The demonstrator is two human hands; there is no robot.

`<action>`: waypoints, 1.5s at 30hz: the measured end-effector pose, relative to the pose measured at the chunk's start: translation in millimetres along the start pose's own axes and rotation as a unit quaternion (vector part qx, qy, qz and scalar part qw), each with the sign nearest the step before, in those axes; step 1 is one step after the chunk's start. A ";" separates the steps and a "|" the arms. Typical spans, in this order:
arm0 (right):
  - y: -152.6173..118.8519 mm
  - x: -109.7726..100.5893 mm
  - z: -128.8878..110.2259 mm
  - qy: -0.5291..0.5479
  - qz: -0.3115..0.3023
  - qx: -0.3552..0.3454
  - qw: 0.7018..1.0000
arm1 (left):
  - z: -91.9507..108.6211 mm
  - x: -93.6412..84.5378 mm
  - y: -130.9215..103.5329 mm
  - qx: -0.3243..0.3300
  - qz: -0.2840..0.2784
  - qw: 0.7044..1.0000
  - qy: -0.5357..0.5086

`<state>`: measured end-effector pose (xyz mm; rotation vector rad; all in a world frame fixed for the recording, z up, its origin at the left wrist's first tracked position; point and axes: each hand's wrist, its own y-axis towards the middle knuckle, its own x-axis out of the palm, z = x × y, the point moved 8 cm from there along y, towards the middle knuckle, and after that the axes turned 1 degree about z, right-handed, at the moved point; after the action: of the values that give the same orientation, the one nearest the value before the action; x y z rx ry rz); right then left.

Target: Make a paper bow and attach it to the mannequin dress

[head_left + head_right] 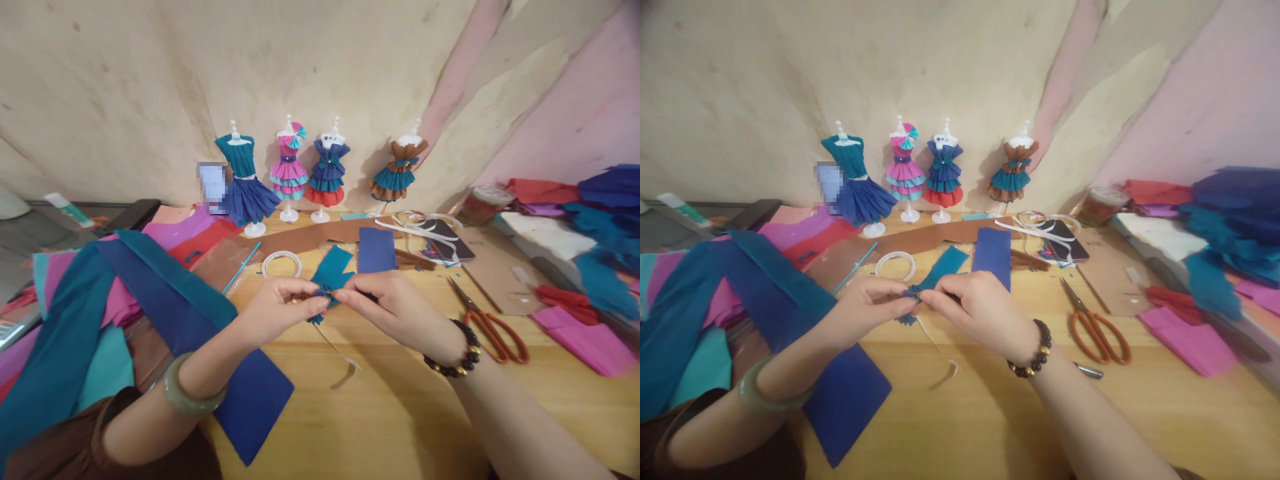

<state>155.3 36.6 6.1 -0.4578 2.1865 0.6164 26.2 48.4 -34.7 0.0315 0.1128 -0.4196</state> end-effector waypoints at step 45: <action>1.7 6.5 5.8 0.066 -0.025 0.014 0.997 | -6.5 7.9 0.0 -0.034 -0.027 0.999 -0.014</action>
<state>154.0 40.6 -1.7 -0.5506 2.2973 0.5412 32.7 45.5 -42.1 -0.0444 0.1003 -0.4695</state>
